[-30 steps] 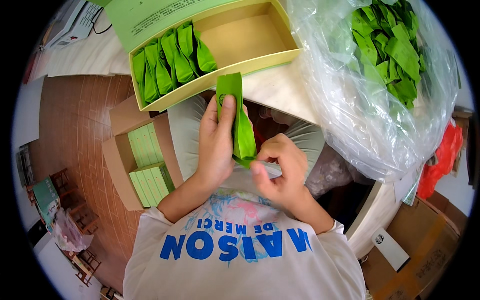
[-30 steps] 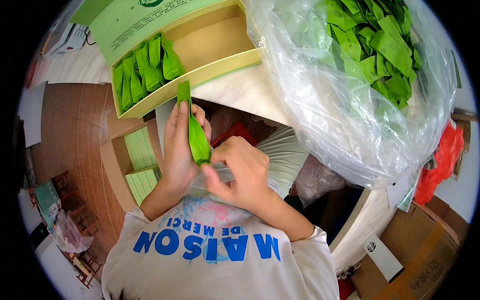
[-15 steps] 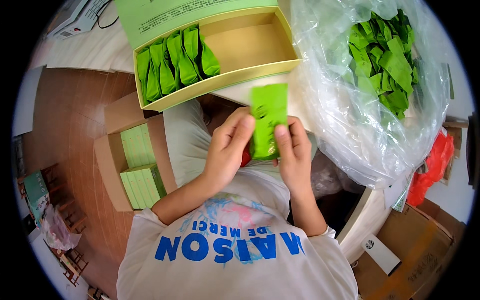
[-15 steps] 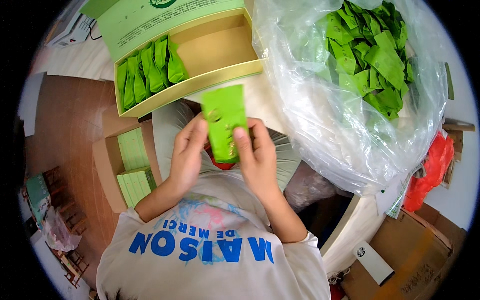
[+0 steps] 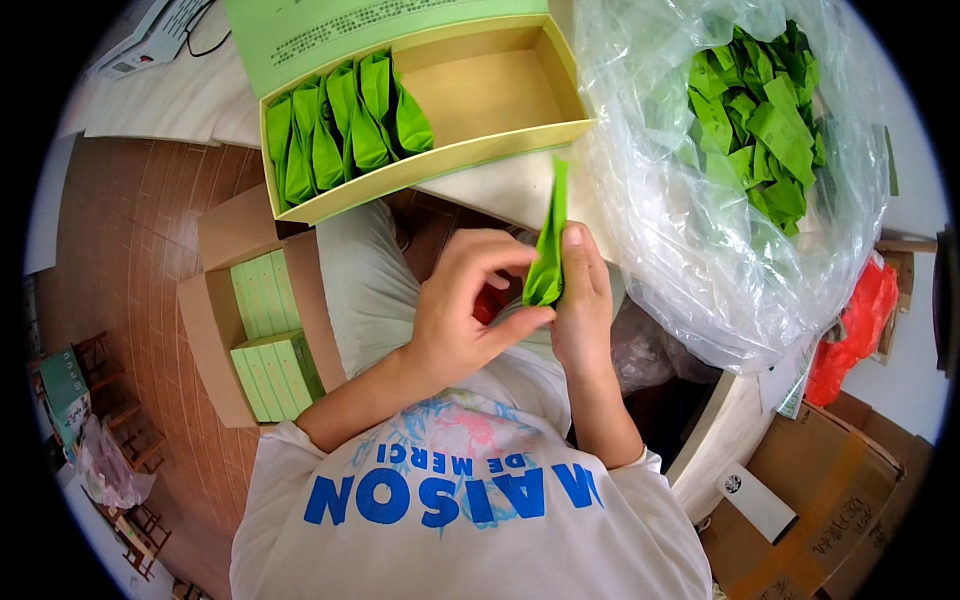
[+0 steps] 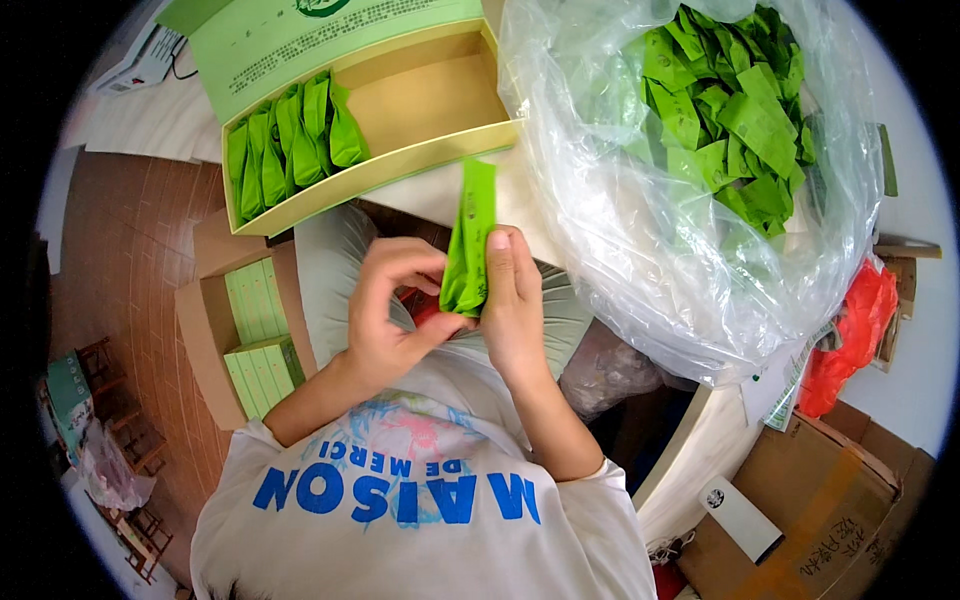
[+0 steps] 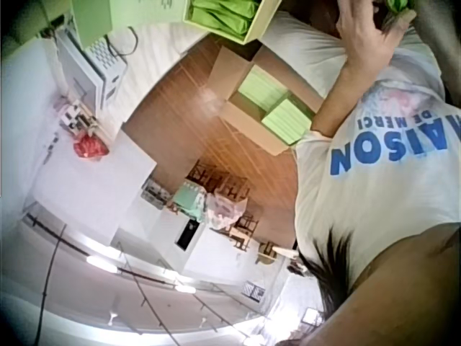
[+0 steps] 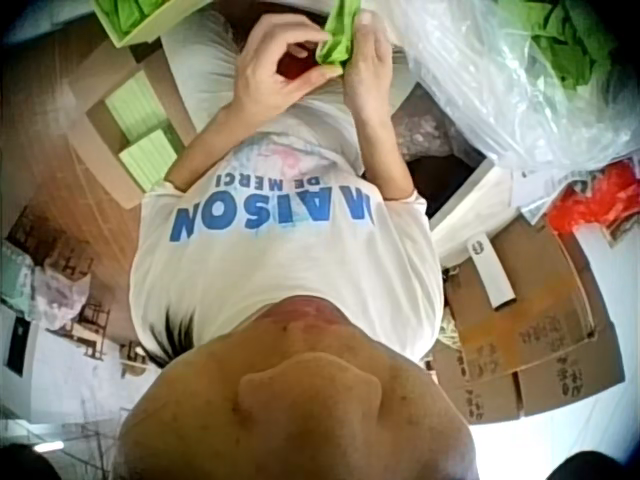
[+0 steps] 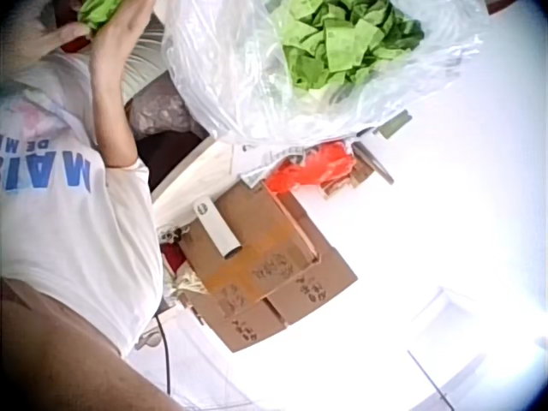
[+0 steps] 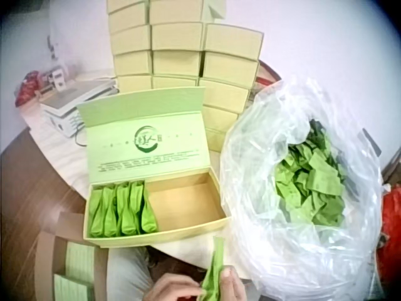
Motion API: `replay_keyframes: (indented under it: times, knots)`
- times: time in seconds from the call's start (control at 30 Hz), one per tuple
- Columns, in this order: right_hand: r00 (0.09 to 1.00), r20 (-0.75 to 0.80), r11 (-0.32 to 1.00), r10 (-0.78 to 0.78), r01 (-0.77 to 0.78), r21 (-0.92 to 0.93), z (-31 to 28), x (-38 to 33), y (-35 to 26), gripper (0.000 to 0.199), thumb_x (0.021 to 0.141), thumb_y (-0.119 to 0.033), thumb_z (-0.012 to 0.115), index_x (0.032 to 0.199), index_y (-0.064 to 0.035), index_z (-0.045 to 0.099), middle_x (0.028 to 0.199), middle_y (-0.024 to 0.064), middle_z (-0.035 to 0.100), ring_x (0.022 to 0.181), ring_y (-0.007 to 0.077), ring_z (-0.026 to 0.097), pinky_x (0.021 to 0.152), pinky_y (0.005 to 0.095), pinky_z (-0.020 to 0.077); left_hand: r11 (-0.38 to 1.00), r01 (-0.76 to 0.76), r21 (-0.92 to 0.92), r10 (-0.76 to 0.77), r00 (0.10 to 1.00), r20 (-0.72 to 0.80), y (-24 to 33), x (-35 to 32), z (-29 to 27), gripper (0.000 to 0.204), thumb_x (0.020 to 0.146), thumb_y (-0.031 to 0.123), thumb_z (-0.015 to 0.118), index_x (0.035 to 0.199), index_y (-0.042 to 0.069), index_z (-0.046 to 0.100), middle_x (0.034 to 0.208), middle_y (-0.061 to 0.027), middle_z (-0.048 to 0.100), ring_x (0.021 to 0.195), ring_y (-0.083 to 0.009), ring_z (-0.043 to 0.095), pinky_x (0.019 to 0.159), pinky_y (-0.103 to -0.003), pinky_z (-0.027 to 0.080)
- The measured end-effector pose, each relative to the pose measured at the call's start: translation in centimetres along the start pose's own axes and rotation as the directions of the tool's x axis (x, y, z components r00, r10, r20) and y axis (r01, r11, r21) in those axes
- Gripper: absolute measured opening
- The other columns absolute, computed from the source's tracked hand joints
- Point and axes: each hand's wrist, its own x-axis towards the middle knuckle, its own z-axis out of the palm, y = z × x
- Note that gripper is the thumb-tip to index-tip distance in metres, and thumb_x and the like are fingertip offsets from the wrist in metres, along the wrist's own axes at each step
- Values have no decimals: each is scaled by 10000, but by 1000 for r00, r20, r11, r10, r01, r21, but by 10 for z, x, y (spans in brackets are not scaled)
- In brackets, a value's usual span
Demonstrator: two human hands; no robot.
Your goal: The person picks up green tea packets from a large plastic bag and places them into a cardboard box by hand before covering them with a translucent sheet, closing the lid, and applying a small label to the side.
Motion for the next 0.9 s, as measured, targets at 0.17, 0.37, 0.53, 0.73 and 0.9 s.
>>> replay_keyframes:
  times: [0.17, 0.37, 0.53, 0.73, 0.9]
  knots:
    - [898, 401, 973, 180, -223, 64, -6, 3, 0, 309, 992, -292, 401, 972, -23, 552, 665, 45, 541, 511, 110, 479, 462, 227, 367, 788, 310, -532, -331, 942, 58, -7, 9, -8, 539, 942, 300, 535, 1327, 0, 305, 1265, -136, 467, 1132, -199, 489, 976, -322, 377]
    - [915, 363, 984, 177, -174, -41, 12, -5, 4, 271, 991, -223, 440, 1044, 15, 560, 858, -1, 591, 793, 87, 537, 729, 233, 437, 462, 448, -765, -610, 787, 93, 0, 18, -1, 429, 1022, 373, 299, 1044, 15, 534, 884, -79, 578, 930, -136, 553, 843, -254, 442]
    - [984, 169, 967, -61, 100, -233, 18, -9, 10, 171, 942, -158, 525, 1013, -3, 531, 833, 91, 591, 670, 130, 550, 601, 266, 459, 515, 298, -804, -598, 797, -88, -4, 26, 0, 455, 1010, 407, 335, 676, 103, 394, 656, -7, 463, 580, -99, 469, 564, -249, 409]
    - [733, 481, 636, -481, 669, -385, 12, -18, -15, 218, 748, -55, 676, 932, 7, 577, 811, 123, 588, 644, 255, 575, 559, 292, 480, 728, 105, -677, -475, 789, -389, 2, 34, -18, 419, 996, 436, 345, 731, 112, 359, 575, 9, 364, 439, -95, 417, 403, -223, 347]
    - [757, 427, 590, -494, 653, -475, 22, -20, -10, 194, 685, -48, 679, 836, -4, 566, 761, 102, 568, 604, 261, 559, 503, 330, 468, 756, -75, -650, -391, 745, -541, 7, 36, -21, 370, 1004, 395, 351, 765, 112, 348, 578, 9, 364, 415, -88, 356, 369, -215, 308]
